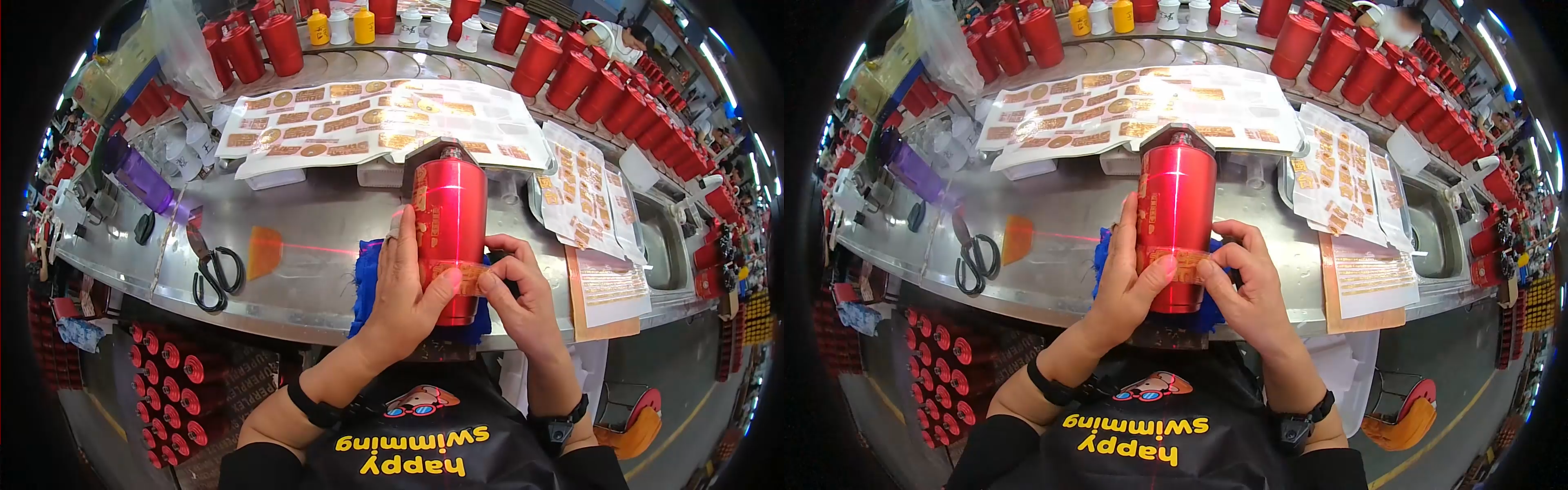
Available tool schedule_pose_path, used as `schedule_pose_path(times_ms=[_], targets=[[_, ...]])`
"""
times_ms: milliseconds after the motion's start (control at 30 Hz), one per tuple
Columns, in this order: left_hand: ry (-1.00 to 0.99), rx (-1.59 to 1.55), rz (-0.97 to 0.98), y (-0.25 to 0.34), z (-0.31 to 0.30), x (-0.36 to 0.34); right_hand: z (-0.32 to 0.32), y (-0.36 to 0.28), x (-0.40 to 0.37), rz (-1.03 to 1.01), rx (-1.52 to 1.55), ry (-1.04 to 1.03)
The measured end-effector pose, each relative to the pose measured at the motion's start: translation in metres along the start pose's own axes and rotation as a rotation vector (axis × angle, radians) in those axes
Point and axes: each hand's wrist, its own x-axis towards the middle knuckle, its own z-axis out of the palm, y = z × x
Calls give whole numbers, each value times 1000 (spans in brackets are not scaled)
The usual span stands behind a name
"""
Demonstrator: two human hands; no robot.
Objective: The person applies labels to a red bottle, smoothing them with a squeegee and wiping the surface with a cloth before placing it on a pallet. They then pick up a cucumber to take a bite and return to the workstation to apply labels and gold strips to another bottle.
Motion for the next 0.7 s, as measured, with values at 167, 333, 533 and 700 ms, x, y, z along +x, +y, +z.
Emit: schedule_pose_path(times_ms=[167,333,533,700], targets=[[4,-84,-31,-1,-1,2,0,1,0,-21,-1,9],[73,-8,-24,1,7,4,0,2,0,-16,-10,13],[26,-133,-55,1,1,3,1,2,0,-62,-38,30],[-1,-116,-29,-1,-5,1,0,1,0,56,38,8]])
